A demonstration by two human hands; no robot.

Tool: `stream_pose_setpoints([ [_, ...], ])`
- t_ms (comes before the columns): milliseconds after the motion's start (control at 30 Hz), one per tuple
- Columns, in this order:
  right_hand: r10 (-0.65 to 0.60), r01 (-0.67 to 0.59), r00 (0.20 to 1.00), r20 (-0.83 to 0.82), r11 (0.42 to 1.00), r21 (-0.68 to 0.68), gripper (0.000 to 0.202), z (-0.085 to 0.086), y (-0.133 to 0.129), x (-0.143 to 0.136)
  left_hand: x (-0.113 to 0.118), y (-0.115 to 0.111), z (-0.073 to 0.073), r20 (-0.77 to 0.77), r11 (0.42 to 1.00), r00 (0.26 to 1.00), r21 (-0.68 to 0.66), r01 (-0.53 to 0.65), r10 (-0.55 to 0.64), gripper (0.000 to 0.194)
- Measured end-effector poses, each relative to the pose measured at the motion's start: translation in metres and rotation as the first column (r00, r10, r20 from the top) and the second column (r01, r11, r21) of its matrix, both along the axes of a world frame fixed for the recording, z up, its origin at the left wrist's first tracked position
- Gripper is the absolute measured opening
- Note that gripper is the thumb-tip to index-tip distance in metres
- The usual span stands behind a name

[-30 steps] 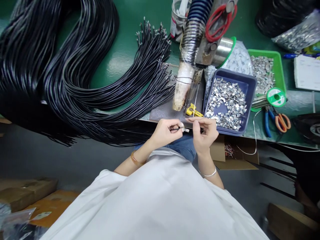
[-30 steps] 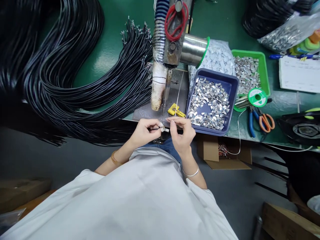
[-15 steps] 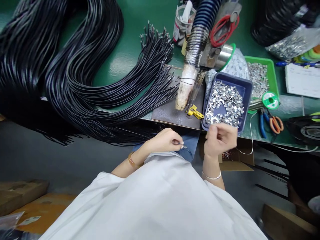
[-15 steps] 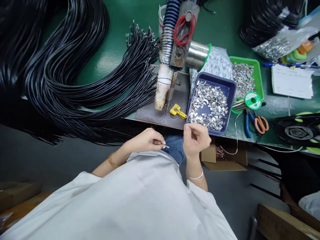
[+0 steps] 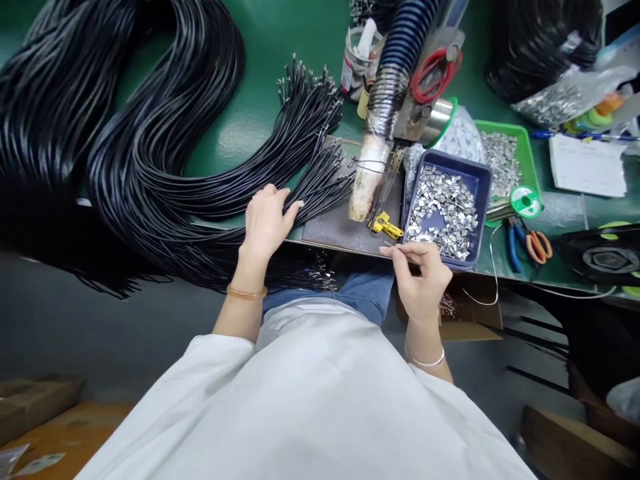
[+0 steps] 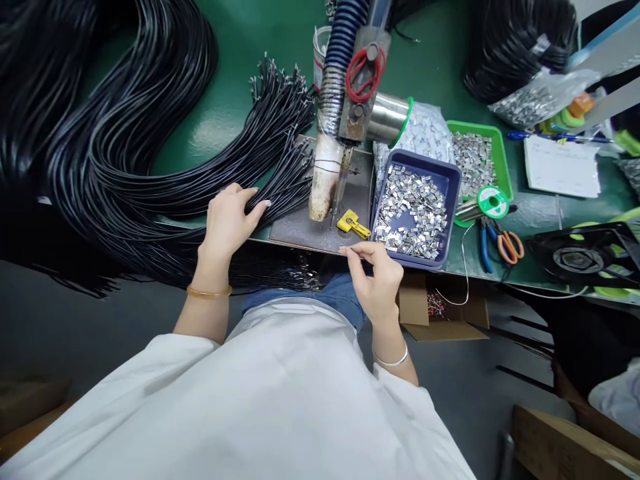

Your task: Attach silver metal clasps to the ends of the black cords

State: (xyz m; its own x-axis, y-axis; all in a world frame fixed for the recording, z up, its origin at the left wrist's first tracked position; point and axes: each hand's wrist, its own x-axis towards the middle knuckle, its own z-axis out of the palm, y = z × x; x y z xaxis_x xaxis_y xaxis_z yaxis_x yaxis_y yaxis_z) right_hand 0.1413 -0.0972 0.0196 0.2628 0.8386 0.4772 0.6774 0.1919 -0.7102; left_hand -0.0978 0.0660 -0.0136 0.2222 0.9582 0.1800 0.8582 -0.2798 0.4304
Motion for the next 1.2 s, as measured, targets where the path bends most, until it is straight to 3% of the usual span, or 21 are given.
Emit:
stream_pose_setpoints([
  [100, -0.045, 0.044, 0.997, 0.067, 0.999, 0.017, 0.009, -0.006, -0.003, 0.006, -0.007, -0.008, 0.003, 0.048, 0.999, 0.999, 0.047, 0.013, -0.016, 0.031],
  [267, -0.318, 0.299, 0.925, 0.209, 0.947, 0.119, 0.02, -0.002, 0.001, 0.039, -0.015, -0.039, 0.009, 0.156, 0.984, 0.985, 0.174, 0.046, -0.074, 0.03],
  [333, -0.347, 0.359, 0.89, 0.295, 0.933, 0.017, 0.017, 0.002, 0.007, 0.059, -0.017, -0.048, 0.007, 0.154, 0.983, 0.984, 0.17, 0.063, -0.089, 0.028],
  [467, -0.203, 0.332, 0.88, 0.429, 0.909, -0.252, 0.012, 0.002, 0.021, 0.093, -0.017, -0.052, 0.001, 0.33, 0.989, 0.944, 0.145, -0.03, -0.02, 0.025],
  [533, -0.143, 0.287, 0.895, 0.423, 0.909, -0.301, 0.01, -0.001, 0.026, 0.101, -0.016, -0.049, -0.001, 0.529, 0.991, 0.847, 0.074, -0.112, 0.056, 0.022],
  [633, -0.086, 0.272, 0.877, 0.472, 0.9, -0.34, 0.011, -0.003, 0.031, 0.104, -0.013, -0.046, 0.001, 0.793, 0.976, 0.585, -0.053, -0.21, 0.169, 0.021],
  [700, -0.054, 0.289, 0.833, 0.55, 0.891, -0.35, 0.013, -0.003, 0.033, 0.103, -0.01, -0.048, 0.007, 0.88, 0.971, 0.442, -0.08, -0.223, 0.174, 0.018],
  [767, -0.015, 0.295, 0.789, 0.614, 0.886, -0.358, 0.013, 0.0, 0.035, 0.101, -0.005, -0.054, 0.019, 0.897, 0.992, 0.426, -0.08, -0.101, 0.116, 0.014],
  [833, 0.022, 0.293, 0.754, 0.657, 0.883, -0.366, 0.013, 0.001, 0.038, 0.1, 0.003, -0.063, 0.034, 0.857, 0.97, 0.515, -0.105, 0.219, -0.024, 0.016],
  [867, 0.033, 0.296, 0.738, 0.674, 0.882, -0.368, 0.013, 0.002, 0.04, 0.1, 0.009, -0.068, 0.041, 0.824, 0.895, 0.552, -0.141, 0.423, -0.131, 0.019],
  [900, 0.037, 0.305, 0.723, 0.69, 0.879, -0.367, 0.013, 0.002, 0.041, 0.099, 0.016, -0.073, 0.046, 0.803, 0.764, 0.543, -0.184, 0.618, -0.247, 0.019],
  [967, 0.021, 0.342, 0.698, 0.716, 0.869, -0.359, 0.011, 0.002, 0.044, 0.099, 0.034, -0.081, 0.05, 0.811, 0.449, 0.411, -0.21, 0.869, -0.417, 0.018],
  [1000, 0.007, 0.361, 0.69, 0.724, 0.863, -0.353, 0.01, 0.002, 0.044, 0.099, 0.044, -0.084, 0.049, 0.839, 0.353, 0.354, -0.211, 0.912, -0.414, 0.017],
  [1033, -0.006, 0.375, 0.686, 0.727, 0.859, -0.347, 0.009, 0.002, 0.044, 0.1, 0.054, -0.086, 0.045, 0.877, 0.335, 0.339, -0.223, 0.915, -0.341, 0.018],
  [1133, 0.007, 0.355, 0.701, 0.713, 0.864, -0.358, 0.009, 0.002, 0.042, 0.102, 0.077, -0.088, 0.026, 0.941, 0.481, 0.338, -0.31, 0.82, 0.029, 0.021],
  [1200, 0.045, 0.324, 0.708, 0.705, 0.866, -0.381, 0.011, 0.003, 0.04, 0.104, 0.085, -0.087, 0.015, 0.928, 0.568, 0.3, -0.373, 0.734, 0.221, 0.026],
])
